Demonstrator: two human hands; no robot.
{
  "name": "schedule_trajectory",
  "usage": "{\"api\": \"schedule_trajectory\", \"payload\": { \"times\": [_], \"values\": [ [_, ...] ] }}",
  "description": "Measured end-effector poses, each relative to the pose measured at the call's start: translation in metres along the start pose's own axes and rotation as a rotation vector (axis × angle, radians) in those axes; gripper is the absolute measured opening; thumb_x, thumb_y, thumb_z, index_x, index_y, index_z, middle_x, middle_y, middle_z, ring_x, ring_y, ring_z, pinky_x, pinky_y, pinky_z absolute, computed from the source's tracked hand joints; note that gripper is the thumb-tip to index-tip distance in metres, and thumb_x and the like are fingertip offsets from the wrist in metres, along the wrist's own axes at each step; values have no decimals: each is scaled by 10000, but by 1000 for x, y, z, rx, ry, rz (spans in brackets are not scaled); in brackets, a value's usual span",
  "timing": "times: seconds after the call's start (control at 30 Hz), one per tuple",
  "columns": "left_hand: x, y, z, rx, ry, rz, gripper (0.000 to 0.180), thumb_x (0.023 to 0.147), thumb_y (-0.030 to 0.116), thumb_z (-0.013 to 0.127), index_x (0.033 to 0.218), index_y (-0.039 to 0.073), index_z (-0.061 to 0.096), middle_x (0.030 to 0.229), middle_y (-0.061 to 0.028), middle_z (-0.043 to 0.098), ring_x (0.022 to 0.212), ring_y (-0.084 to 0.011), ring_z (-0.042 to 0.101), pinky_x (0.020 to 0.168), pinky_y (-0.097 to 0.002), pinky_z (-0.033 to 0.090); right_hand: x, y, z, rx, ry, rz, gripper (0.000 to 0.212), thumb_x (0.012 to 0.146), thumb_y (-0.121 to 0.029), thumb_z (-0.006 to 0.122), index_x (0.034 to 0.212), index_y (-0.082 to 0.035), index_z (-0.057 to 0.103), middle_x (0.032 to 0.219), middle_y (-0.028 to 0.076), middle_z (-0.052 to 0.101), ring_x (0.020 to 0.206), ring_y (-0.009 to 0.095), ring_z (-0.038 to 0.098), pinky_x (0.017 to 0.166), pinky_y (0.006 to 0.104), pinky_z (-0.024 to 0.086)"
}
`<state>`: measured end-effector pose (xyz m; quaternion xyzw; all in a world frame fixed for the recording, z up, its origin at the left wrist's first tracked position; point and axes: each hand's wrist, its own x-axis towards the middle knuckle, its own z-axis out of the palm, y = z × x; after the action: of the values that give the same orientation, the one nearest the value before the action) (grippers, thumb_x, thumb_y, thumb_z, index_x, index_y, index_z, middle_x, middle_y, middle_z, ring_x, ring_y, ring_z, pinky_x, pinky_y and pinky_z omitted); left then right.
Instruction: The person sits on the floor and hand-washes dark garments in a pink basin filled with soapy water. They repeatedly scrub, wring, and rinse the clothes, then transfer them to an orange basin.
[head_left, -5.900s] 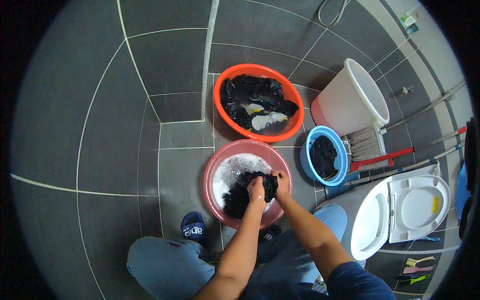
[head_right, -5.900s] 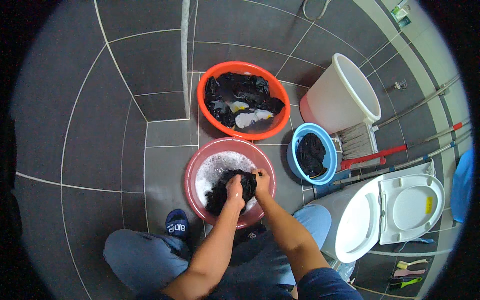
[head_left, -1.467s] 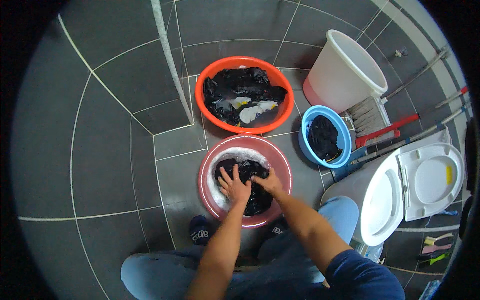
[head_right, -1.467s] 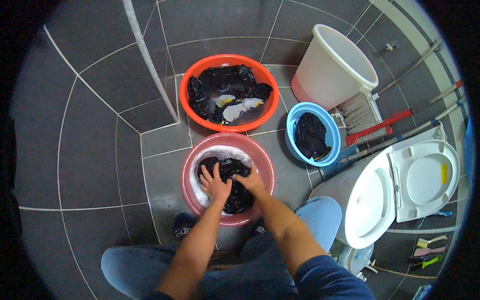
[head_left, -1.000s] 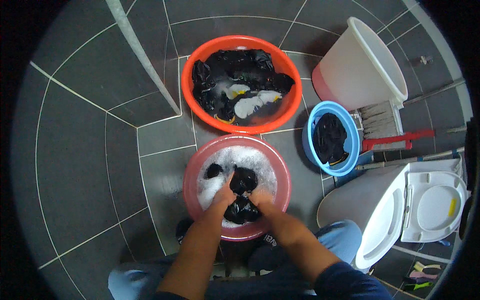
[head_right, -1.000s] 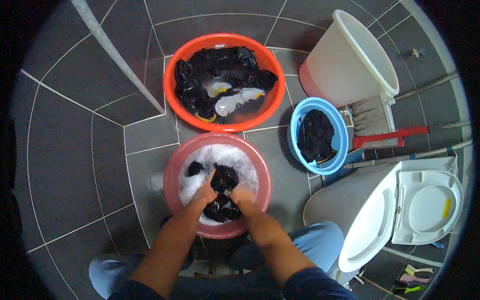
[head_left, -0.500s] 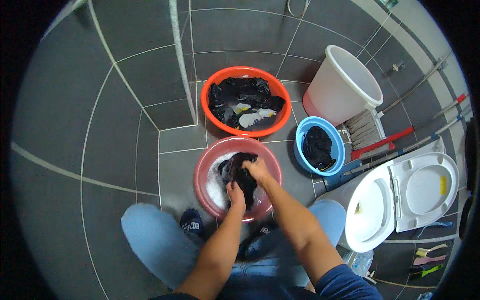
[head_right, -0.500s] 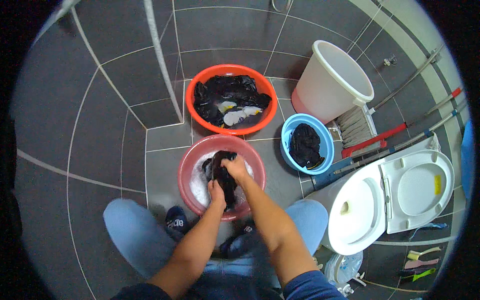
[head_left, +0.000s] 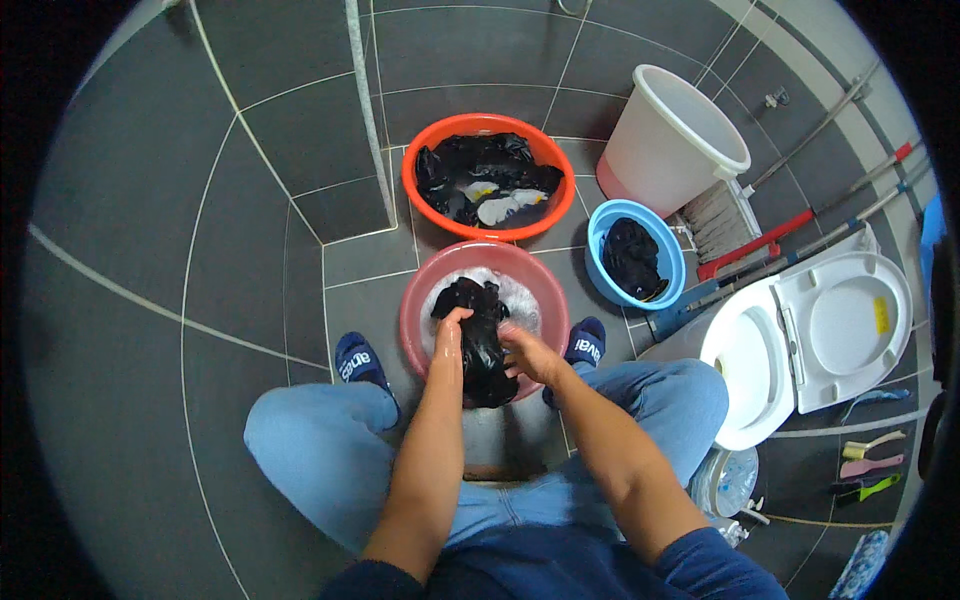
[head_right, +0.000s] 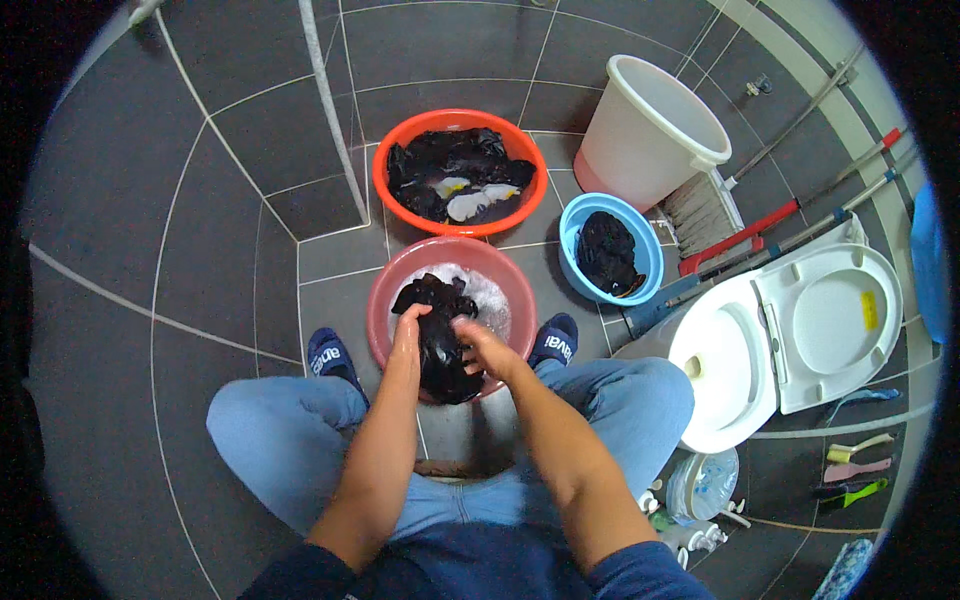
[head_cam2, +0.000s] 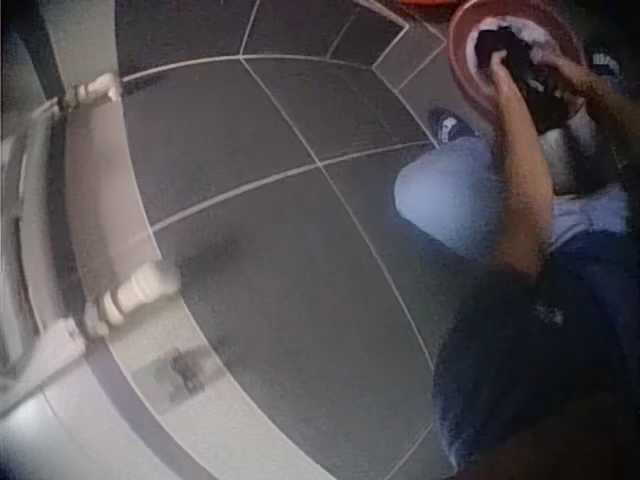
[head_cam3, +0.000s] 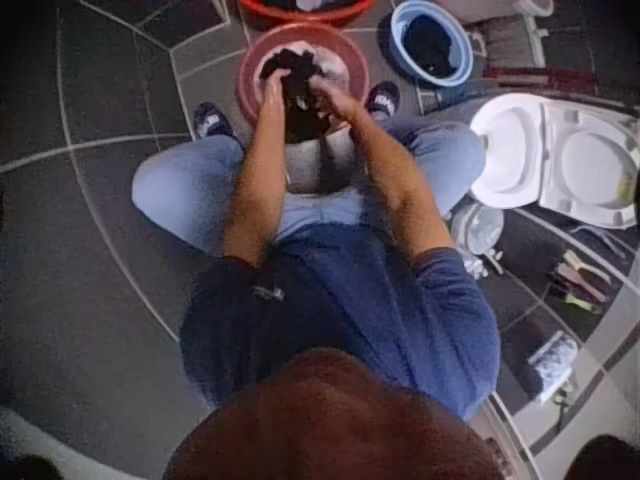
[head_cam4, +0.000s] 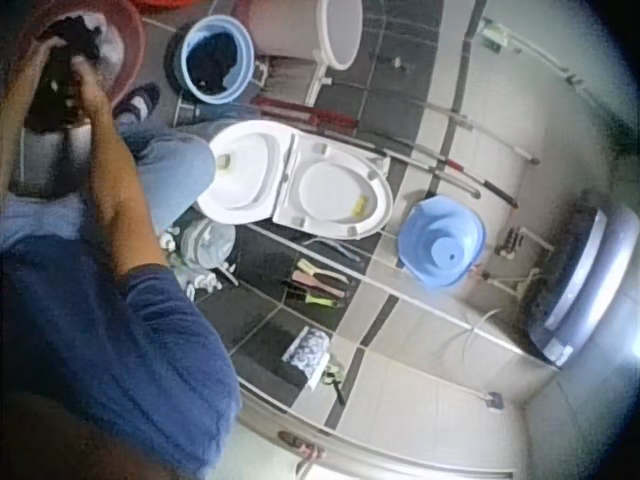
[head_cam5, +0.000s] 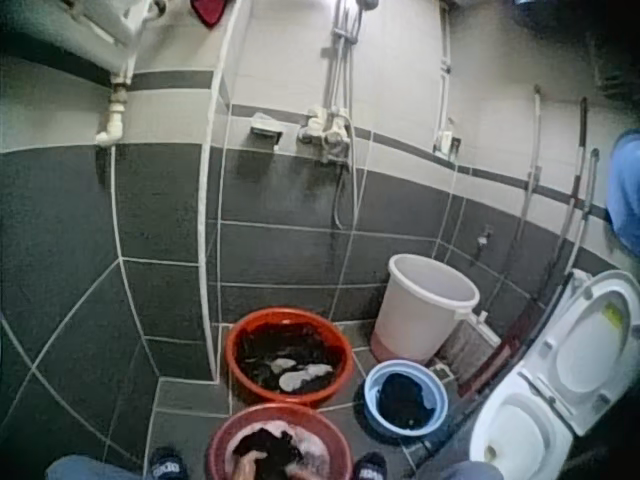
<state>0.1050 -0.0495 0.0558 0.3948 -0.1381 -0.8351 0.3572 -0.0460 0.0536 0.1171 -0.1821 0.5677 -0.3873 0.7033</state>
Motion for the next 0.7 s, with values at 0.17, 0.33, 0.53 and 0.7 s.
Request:
{"api": "schedule_trajectory", "payload": {
  "times": [0.17,0.33,0.53,0.7],
  "values": [
    [-7,-1,38,30,-1,87,291,684,124,631,949,14,680,853,-109,699,731,-278,682,740,-374,576,81,12,-74,327,465,30,797,832,-774,505,1150,-52,616,1029,128,664,935,272,633,707,473,576],
    [-17,21,33,-6,-285,164,642,573,23,585,1212,-42,597,1038,-149,695,886,-318,689,795,-404,585,159,7,-89,811,-413,-15,659,943,-630,478,1329,-109,595,1141,148,703,1011,292,675,904,468,534],
    [32,31,-58,241,5,400,599,556,120,620,1139,-13,653,991,-82,682,919,-244,645,881,-354,502,188,36,-107,876,-379,46,572,935,-507,580,1317,-81,600,1172,147,686,1065,291,653,944,473,524],
    [64,56,-56,740,209,264,448,681,236,650,1036,-35,686,946,-177,698,911,-302,660,835,-369,506,186,25,-118,238,97,64,437,888,-292,683,1254,-61,623,1063,113,699,974,256,673,919,420,535]
  ]
}}
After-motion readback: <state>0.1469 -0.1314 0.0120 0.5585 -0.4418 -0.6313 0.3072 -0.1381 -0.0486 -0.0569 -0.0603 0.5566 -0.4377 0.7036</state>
